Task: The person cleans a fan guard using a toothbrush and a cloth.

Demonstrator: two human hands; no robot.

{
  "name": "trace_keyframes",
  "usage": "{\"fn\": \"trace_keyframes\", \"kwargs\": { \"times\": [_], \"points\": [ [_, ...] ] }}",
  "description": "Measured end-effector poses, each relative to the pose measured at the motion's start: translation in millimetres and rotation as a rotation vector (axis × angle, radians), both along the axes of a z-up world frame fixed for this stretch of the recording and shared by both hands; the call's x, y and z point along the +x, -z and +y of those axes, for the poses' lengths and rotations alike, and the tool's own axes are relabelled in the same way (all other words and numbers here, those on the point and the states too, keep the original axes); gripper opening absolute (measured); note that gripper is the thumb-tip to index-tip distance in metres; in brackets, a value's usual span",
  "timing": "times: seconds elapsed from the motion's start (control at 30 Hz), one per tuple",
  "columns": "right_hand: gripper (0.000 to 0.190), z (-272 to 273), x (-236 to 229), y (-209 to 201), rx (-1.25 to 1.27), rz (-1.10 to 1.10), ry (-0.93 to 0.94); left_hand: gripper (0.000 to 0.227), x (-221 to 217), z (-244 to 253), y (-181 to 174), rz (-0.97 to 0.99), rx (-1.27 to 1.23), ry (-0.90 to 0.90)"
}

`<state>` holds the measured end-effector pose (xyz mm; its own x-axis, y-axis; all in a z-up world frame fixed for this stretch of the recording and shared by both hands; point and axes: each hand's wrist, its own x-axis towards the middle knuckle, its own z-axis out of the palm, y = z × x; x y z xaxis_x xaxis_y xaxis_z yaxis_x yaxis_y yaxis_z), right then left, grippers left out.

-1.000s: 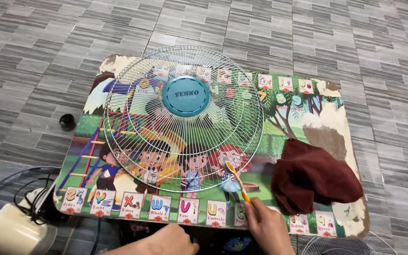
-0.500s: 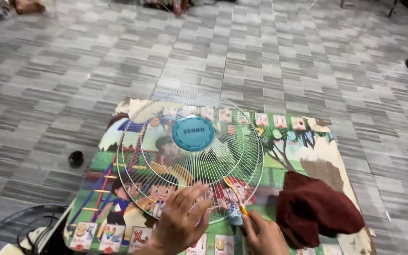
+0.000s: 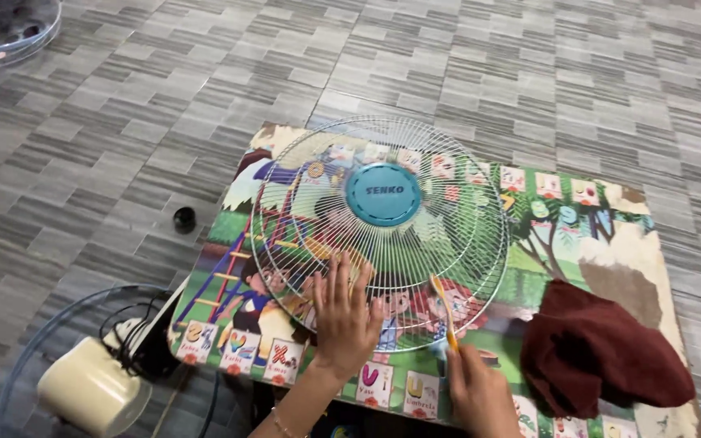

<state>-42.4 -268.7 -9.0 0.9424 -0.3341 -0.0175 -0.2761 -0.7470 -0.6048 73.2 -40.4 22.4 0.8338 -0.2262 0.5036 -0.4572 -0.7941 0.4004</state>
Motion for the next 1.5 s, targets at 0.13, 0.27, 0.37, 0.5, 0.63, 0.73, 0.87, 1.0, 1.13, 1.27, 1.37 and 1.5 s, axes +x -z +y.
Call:
{"fn": "trace_keyframes", "kwargs": {
  "times": [0.13, 0.27, 0.37, 0.5, 0.63, 0.73, 0.87, 1.0, 1.13, 1.27, 1.37, 1.5],
  "points": [
    [0.024, 23, 29, -33, -0.082, -0.115, -0.042, 0.062, 1, -3, 11, 0.032, -0.020, 0.014],
    [0.028, -6, 0, 38, 0.050, 0.135, 0.037, 0.063, 3, 2, 1, 0.054, -0.018, 0.026],
    [0.029, -1, -18, 20, -0.100, 0.308, 0.139, 0.061, -2, 0, -1, 0.054, -0.012, 0.038],
    [0.026, 24, 18, -29, -0.001, 0.142, 0.063, 0.060, 0, 2, -1, 0.033, 0.007, 0.026],
    [0.027, 37, 27, -42, -0.071, 0.118, 0.045, 0.060, -2, 5, -6, 0.031, -0.018, 0.040],
    [0.027, 6, -7, 37, -0.073, 0.193, 0.001, 0.059, -2, 4, -6, 0.022, -0.022, 0.039],
    [0.026, -3, -48, 71, -0.118, 0.268, 0.082, 0.058, 0, 1, -6, 0.023, -0.011, 0.047],
    [0.029, 16, -12, 9, -0.218, 0.312, -0.016, 0.058, -1, 2, -9, -0.002, -0.029, 0.034],
    [0.027, 45, 13, -14, -0.269, 0.149, -0.049, 0.058, -1, 4, -3, -0.003, -0.030, 0.014],
    [0.026, 38, -5, 31, -0.341, 0.299, -0.063, 0.058, 0, 10, -3, -0.026, -0.026, -0.029],
    [0.041, 7, -42, 95, -0.264, 0.264, -0.105, 0.058, -2, 2, 4, -0.045, -0.066, -0.045],
    [0.022, 3, -40, 132, -0.250, -0.005, -0.087, 0.058, 4, 2, 3, -0.070, -0.056, -0.053]
  ]
}}
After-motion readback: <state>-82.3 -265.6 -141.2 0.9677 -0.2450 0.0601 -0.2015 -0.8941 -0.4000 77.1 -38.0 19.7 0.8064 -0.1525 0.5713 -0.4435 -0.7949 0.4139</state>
